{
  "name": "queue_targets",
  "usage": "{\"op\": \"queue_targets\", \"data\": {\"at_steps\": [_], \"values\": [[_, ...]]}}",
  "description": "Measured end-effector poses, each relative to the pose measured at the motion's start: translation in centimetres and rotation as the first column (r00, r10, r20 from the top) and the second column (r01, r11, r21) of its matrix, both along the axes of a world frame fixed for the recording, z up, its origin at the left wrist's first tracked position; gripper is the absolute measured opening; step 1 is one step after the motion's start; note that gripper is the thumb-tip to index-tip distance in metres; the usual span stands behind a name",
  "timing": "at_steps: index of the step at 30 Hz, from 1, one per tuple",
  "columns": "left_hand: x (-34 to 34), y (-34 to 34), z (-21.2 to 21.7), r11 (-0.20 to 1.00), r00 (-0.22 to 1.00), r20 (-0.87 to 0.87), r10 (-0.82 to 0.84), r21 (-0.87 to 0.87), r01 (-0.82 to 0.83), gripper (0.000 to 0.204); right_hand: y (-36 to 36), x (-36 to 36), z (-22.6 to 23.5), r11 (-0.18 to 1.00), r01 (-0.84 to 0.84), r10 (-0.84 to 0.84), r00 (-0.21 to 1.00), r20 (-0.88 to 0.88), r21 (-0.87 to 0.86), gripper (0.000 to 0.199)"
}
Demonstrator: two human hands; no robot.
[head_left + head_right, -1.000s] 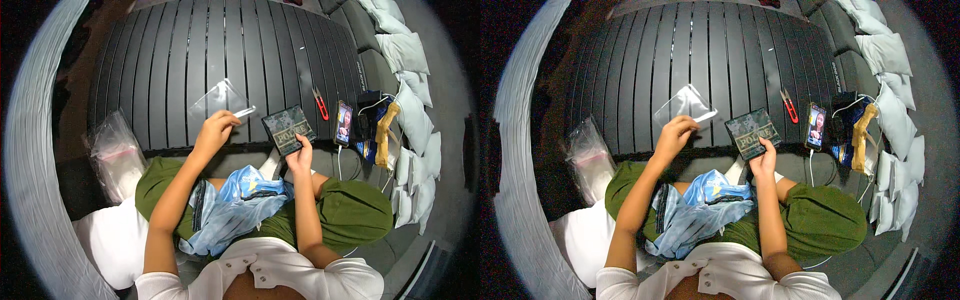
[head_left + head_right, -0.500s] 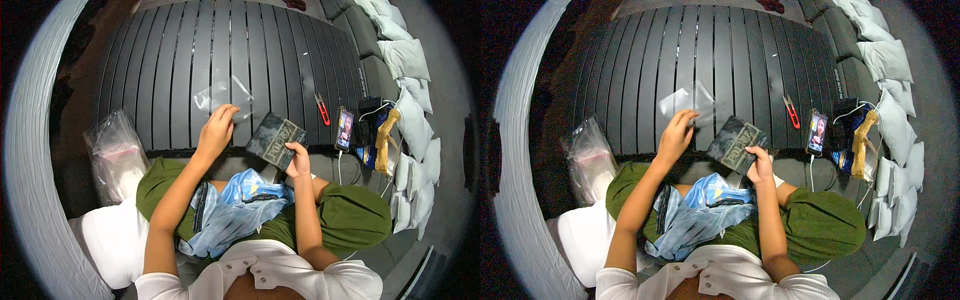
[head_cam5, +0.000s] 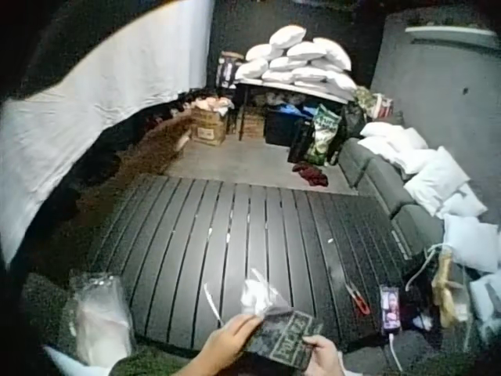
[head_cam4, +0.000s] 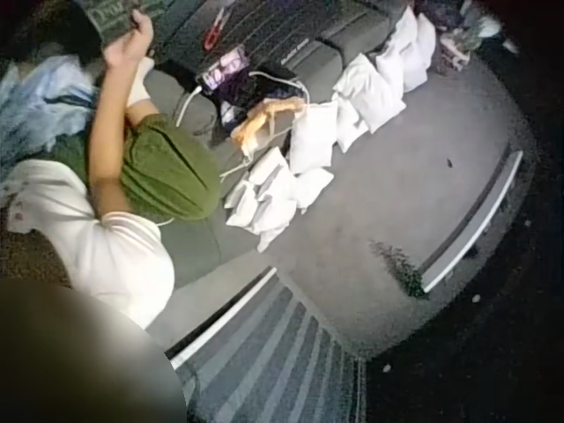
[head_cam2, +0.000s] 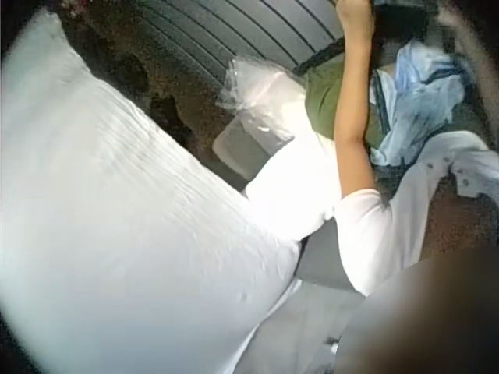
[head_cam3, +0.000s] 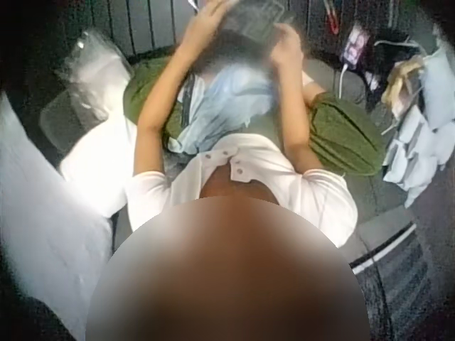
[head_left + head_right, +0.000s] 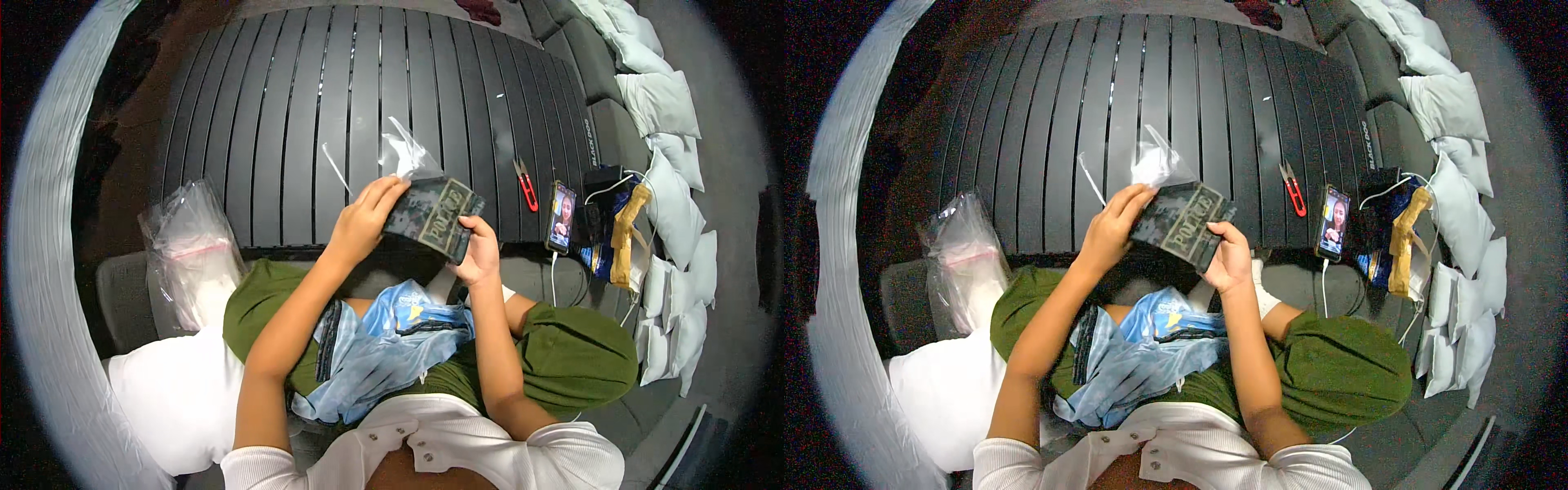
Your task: Inspecting textile items and using a small utility knife to cut away loose threads.
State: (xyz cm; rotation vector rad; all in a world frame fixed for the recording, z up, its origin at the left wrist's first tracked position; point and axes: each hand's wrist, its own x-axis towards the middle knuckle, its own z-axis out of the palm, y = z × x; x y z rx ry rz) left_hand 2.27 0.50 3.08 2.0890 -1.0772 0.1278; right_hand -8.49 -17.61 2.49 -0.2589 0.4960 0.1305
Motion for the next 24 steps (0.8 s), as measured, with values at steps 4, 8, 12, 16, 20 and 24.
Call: {"op": "queue_targets", "data": {"at_steps": [4,8,12,16,20,24], "values": [[0.1,-0.3,0.0,0.996,0.996,0.031,-0.083,-0.036,0.084,0.045,-0.1,0.0,-0.5,0.986,0.051,-0.073,0.988,0.137,0.159,0.042],[-0.1,-0.5,0.4,0.984,0.983,0.129,-0.133,-0.105,0.147,0.045,0.3,0.0,-0.9,0.973,0.112,-0.147,0.974,0.172,0.2,0.044],[0.0,-0.5,0.6,0.987,0.968,0.205,-0.143,-0.048,0.156,0.044,1.4,0.2,-1.4,0.944,0.165,-0.22,0.961,0.169,0.286,0.042],[0.1,-0.6,0.5,0.984,0.959,0.225,-0.174,0.063,0.164,0.046,2.4,0.3,-1.8,0.895,0.325,-0.381,0.913,0.146,0.305,0.039],[-0.1,-0.7,0.5,0.973,0.966,0.119,-0.23,0.038,0.227,0.049,3.1,0.6,-1.7,0.865,0.41,-0.459,0.879,0.127,0.291,0.039],[-0.2,-0.6,0.6,0.957,0.957,-0.017,-0.289,0.034,0.289,0.056,4.4,1.4,-1.4,0.921,0.372,-0.379,0.924,0.045,0.117,0.039]]}}
